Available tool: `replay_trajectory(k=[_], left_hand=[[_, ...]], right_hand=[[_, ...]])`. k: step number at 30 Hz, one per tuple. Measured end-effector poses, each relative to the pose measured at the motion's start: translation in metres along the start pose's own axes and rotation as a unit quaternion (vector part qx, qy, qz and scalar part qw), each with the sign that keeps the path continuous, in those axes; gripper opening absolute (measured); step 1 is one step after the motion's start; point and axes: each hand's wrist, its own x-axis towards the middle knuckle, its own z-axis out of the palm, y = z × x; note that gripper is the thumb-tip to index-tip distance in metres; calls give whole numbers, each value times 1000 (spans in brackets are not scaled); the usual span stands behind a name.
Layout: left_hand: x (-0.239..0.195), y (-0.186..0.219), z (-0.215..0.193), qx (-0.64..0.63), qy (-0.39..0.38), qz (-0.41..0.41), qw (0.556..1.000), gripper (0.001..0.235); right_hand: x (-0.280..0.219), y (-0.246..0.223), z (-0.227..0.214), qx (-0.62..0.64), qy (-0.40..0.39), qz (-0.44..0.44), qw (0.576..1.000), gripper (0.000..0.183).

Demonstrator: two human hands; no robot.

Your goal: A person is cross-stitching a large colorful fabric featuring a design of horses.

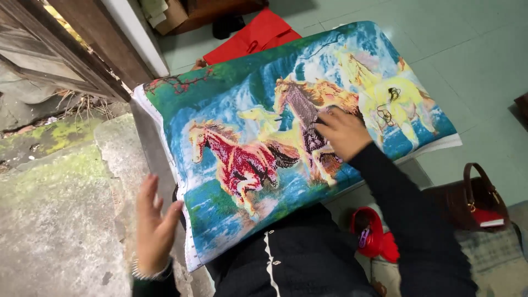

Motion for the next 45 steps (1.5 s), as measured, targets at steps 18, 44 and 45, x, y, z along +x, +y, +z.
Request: replay_trajectory(k=[18, 44, 45], left_hand=[[-24, -69, 8, -180, 21, -375, 909, 65], [-51, -73, 26, 442, 65, -268, 854, 90], [-56, -60, 36, 413, 16, -263, 872, 49]], right_hand=[[13, 32, 79, -222, 61, -76, 970, 12], [-98, 12, -58, 661, 236, 198, 684, 8], [-90, 11, -62, 687, 253, 198, 651, 10]])
